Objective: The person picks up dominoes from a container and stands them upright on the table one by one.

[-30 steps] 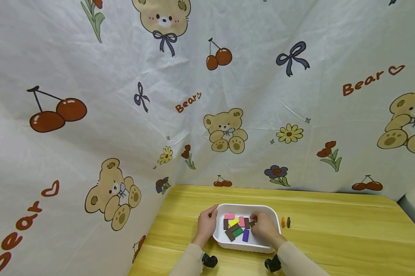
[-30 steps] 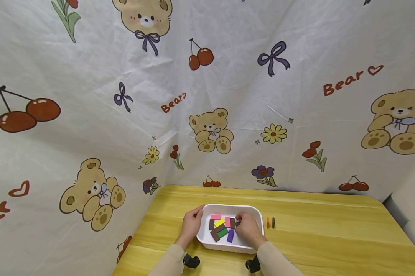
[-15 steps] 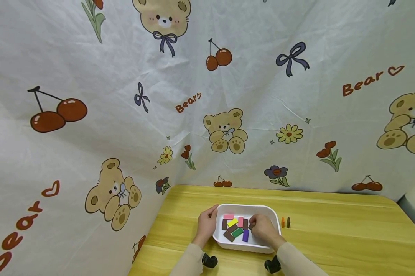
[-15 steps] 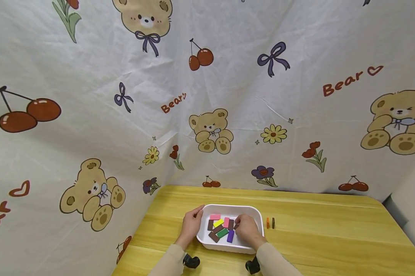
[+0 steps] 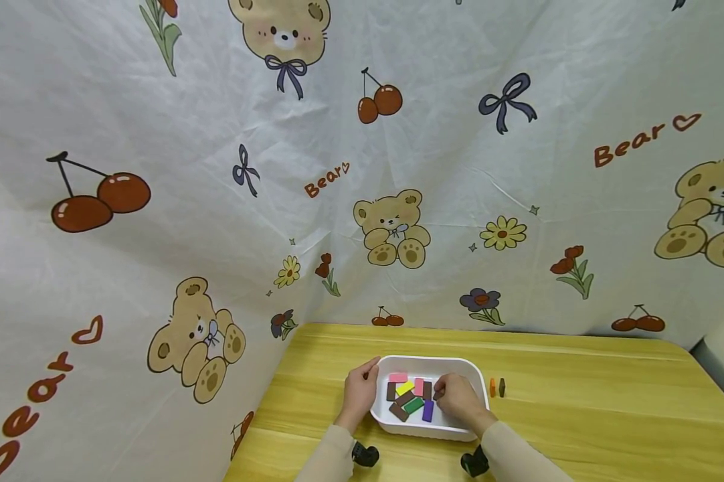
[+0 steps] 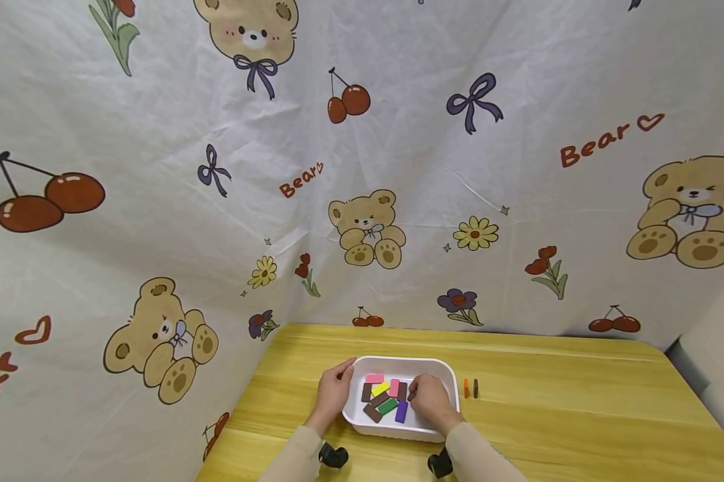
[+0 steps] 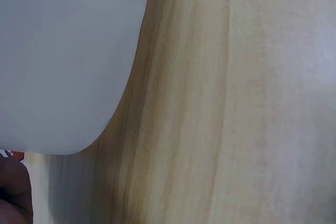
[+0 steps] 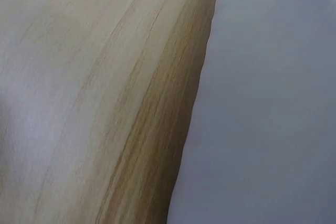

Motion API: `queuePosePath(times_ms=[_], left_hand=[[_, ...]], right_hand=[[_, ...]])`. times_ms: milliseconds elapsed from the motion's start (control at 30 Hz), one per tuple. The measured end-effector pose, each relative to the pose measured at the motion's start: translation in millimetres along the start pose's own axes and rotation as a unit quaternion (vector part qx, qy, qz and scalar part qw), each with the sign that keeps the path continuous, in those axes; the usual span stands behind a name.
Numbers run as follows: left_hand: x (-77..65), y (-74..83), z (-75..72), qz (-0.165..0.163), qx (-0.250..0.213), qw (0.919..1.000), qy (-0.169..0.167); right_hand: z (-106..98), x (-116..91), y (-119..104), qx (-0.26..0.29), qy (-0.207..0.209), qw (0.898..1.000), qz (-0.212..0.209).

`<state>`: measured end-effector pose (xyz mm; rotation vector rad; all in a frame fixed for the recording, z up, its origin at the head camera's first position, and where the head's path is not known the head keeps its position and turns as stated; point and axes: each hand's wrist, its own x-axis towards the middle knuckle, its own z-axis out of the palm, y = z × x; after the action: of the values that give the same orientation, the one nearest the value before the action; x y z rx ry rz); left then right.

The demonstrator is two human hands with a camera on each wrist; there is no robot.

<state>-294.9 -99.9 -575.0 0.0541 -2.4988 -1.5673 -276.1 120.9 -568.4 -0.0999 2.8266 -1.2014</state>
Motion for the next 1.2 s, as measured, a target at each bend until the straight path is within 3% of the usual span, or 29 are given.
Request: queuePosePath(times_ms=[300,500,700,867,1067,1200], left_hand=[[10.9,-23.7,7.5,-0.008,-0.002,1.0000,-0.003],[13.8,-28.0,6.7,0.005,-0.004,0.9999,-0.009],[19.4,-41.6,11.0,-0.004,-0.002,0.9999,-0.012],[18.5,-38.1,9.1,-0.002,-0.004,0.9999,-0.010],[20.3,-40.8,11.1,-0.011,-0.003,0.9998,-0.014],[22.0,-42.5,11.4,-0.014,-0.008,0.9998,-0.010]], right_hand=[[6,10,14,0.008,-0.005,1.000,0.004],[6,12,17,0.016,-0.010,1.000,0.000],[8,15,20,0.016,-0.004,1.000,-0.010],[3,12,14,0.022,0.001,1.000,-0.018],[-2,9,11,0.020,0.023,0.998,-0.056],[-5,6,9,0.044,0.024,0.997,-0.060]])
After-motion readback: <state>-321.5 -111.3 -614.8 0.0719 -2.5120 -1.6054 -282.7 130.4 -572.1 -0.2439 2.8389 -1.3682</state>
